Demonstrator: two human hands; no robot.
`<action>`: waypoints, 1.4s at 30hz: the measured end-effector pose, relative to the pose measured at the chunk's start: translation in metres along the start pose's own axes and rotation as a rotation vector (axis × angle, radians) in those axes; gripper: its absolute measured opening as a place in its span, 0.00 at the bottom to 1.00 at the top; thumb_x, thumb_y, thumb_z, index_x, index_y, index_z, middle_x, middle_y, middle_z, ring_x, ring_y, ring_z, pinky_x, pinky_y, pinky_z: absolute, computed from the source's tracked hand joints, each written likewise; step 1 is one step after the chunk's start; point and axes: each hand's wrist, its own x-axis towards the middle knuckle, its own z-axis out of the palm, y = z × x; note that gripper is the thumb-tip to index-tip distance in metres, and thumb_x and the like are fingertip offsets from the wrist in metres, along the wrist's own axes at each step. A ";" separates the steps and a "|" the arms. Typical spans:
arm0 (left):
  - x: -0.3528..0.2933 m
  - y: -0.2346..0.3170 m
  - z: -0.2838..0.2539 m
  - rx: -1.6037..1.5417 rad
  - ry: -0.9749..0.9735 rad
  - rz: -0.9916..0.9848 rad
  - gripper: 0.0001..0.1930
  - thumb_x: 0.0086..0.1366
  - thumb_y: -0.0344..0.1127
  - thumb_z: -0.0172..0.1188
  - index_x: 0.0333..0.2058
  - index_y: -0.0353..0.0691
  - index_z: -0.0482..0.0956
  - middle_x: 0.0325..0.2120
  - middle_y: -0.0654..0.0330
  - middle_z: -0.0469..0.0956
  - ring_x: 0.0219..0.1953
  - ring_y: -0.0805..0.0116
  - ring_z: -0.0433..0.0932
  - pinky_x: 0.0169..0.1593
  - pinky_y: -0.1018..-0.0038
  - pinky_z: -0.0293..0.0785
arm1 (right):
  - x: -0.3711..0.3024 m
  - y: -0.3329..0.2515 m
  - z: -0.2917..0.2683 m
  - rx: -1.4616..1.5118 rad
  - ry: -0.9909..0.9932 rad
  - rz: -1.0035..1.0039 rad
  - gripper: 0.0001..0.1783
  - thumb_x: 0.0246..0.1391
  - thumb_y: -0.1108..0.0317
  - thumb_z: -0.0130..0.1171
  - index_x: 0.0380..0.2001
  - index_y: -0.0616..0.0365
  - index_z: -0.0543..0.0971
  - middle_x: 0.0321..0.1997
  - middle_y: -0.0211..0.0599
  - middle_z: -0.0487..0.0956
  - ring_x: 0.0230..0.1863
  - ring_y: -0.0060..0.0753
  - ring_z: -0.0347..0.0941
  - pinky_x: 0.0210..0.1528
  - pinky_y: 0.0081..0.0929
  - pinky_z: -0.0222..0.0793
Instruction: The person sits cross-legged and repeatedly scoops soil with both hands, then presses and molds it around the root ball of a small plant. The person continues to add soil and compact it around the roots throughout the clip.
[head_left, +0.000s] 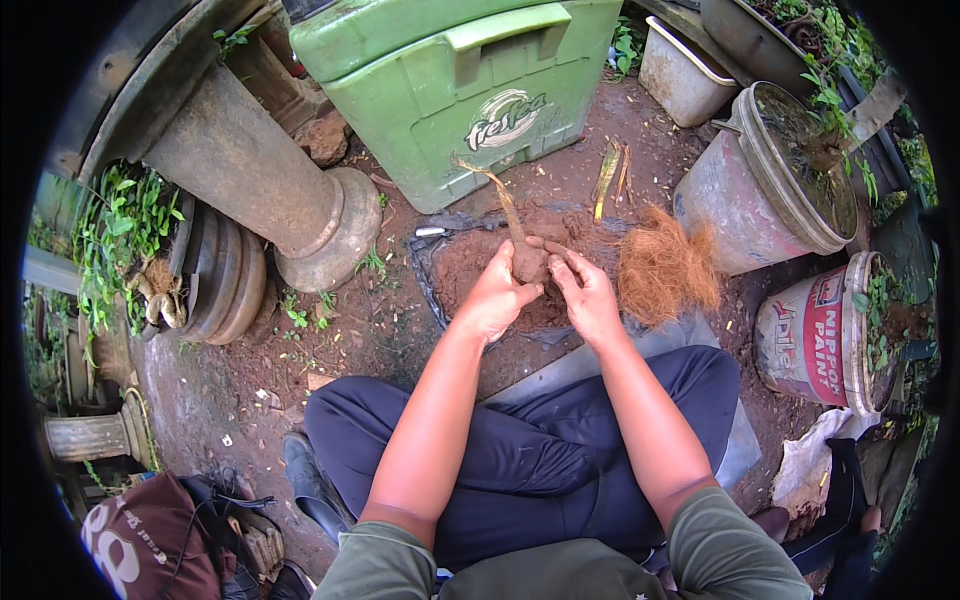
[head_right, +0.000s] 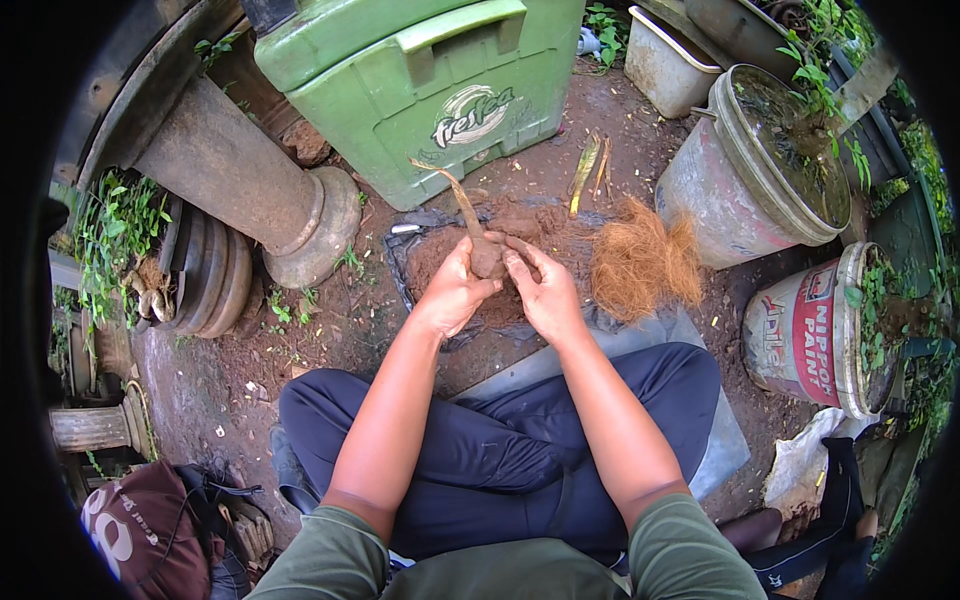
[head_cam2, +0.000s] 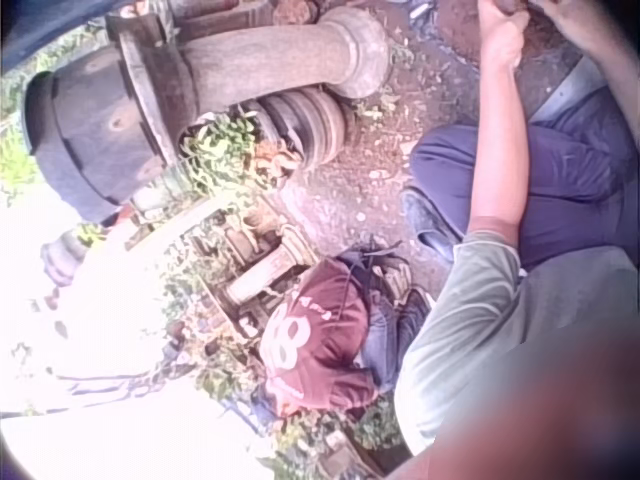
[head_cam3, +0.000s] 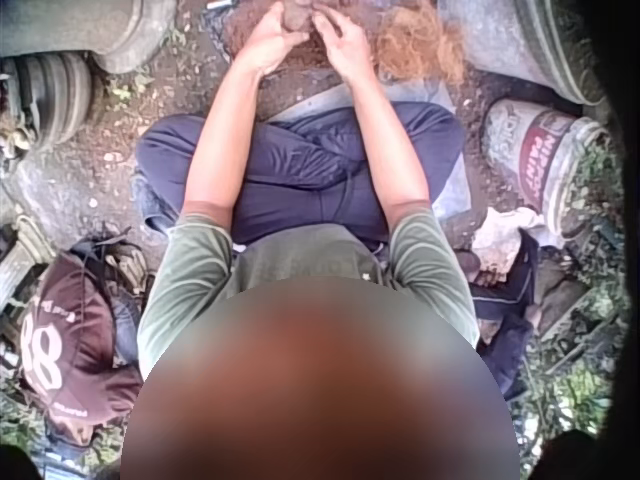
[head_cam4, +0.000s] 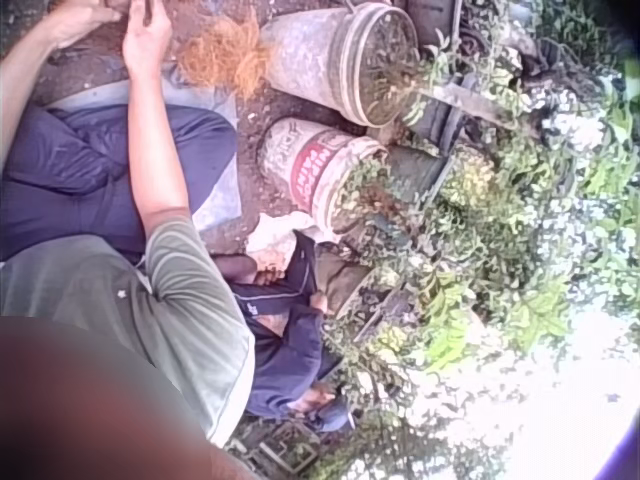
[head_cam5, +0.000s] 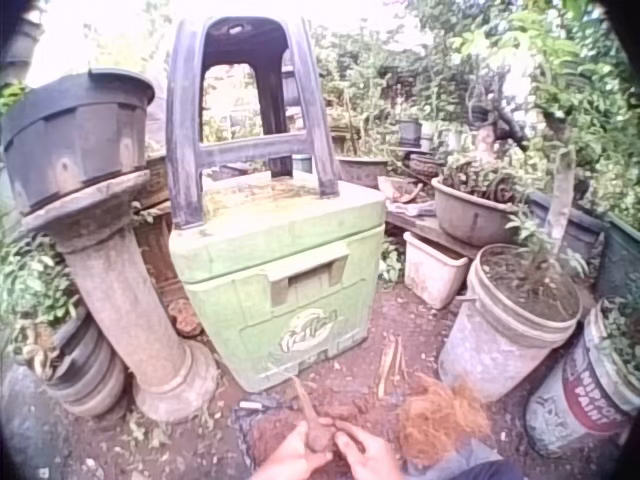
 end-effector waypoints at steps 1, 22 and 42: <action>0.000 0.000 0.001 0.003 -0.011 -0.004 0.35 0.61 0.15 0.61 0.66 0.34 0.61 0.58 0.57 0.72 0.59 0.66 0.76 0.62 0.69 0.74 | -0.001 -0.003 0.001 0.079 -0.046 0.005 0.19 0.73 0.66 0.57 0.63 0.58 0.78 0.54 0.33 0.84 0.55 0.22 0.78 0.58 0.25 0.74; -0.004 -0.001 0.007 0.057 -0.150 0.014 0.39 0.63 0.16 0.64 0.71 0.36 0.59 0.61 0.59 0.72 0.62 0.69 0.74 0.65 0.70 0.73 | 0.001 0.001 0.001 0.908 -0.094 0.263 0.19 0.68 0.74 0.55 0.60 0.61 0.76 0.53 0.38 0.81 0.51 0.31 0.81 0.55 0.36 0.82; -0.007 0.016 0.007 -0.069 -0.224 0.005 0.31 0.68 0.18 0.60 0.68 0.32 0.62 0.60 0.56 0.74 0.61 0.66 0.76 0.66 0.67 0.73 | -0.010 -0.022 -0.005 0.903 -0.196 0.280 0.25 0.70 0.68 0.60 0.67 0.58 0.69 0.54 0.36 0.76 0.55 0.30 0.78 0.56 0.35 0.83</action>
